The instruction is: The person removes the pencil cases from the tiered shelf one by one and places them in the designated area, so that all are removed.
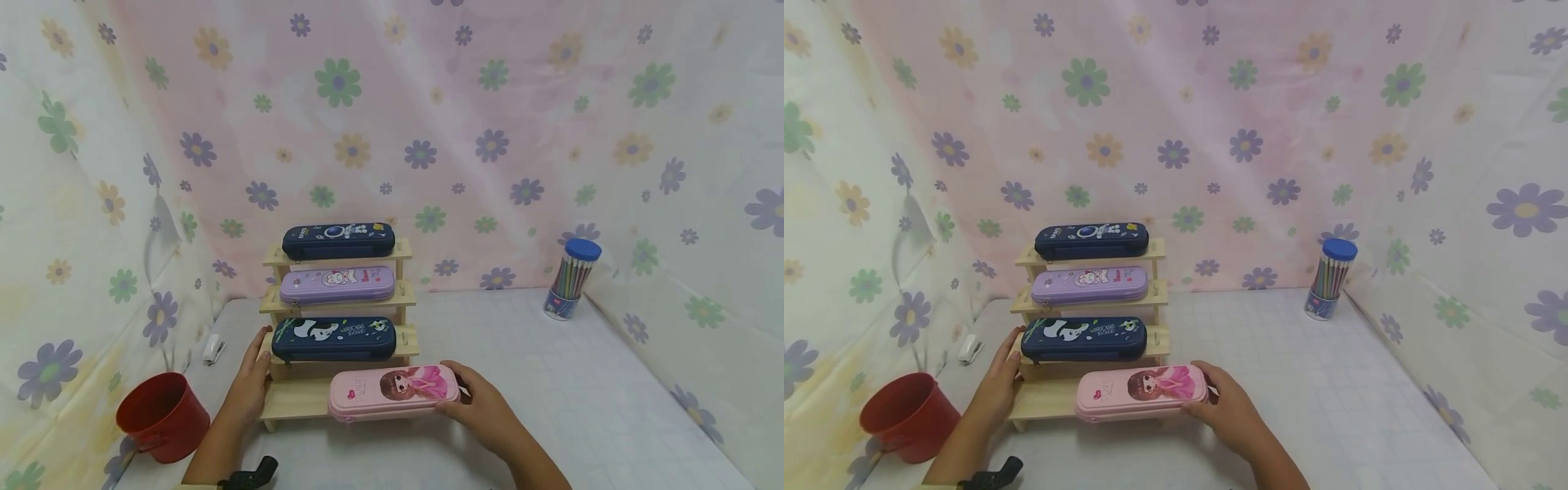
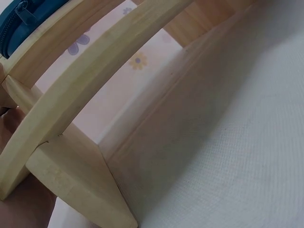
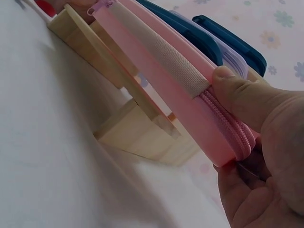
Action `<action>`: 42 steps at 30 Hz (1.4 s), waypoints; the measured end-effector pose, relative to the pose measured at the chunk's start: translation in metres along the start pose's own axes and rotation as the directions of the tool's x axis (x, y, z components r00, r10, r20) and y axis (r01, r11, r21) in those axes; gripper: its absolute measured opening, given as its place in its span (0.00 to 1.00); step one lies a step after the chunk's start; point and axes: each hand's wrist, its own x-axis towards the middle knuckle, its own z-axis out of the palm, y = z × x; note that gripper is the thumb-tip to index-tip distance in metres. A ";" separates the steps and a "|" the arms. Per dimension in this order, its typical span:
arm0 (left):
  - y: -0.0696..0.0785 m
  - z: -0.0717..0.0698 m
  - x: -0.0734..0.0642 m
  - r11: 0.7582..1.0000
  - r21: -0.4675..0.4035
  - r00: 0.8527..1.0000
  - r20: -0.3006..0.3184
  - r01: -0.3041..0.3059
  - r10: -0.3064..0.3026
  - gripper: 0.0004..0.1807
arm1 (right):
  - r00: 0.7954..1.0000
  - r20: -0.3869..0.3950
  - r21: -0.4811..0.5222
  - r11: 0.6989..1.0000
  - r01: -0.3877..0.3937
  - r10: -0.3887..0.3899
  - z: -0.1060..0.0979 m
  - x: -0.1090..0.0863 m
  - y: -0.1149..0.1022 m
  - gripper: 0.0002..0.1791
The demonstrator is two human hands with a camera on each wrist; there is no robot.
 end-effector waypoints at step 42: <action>0.001 0.002 0.000 0.995 -0.103 1.000 -0.005 -0.003 0.003 0.33 | 0.998 -0.028 -0.130 0.990 -0.058 0.055 -0.092 -0.015 0.039 0.50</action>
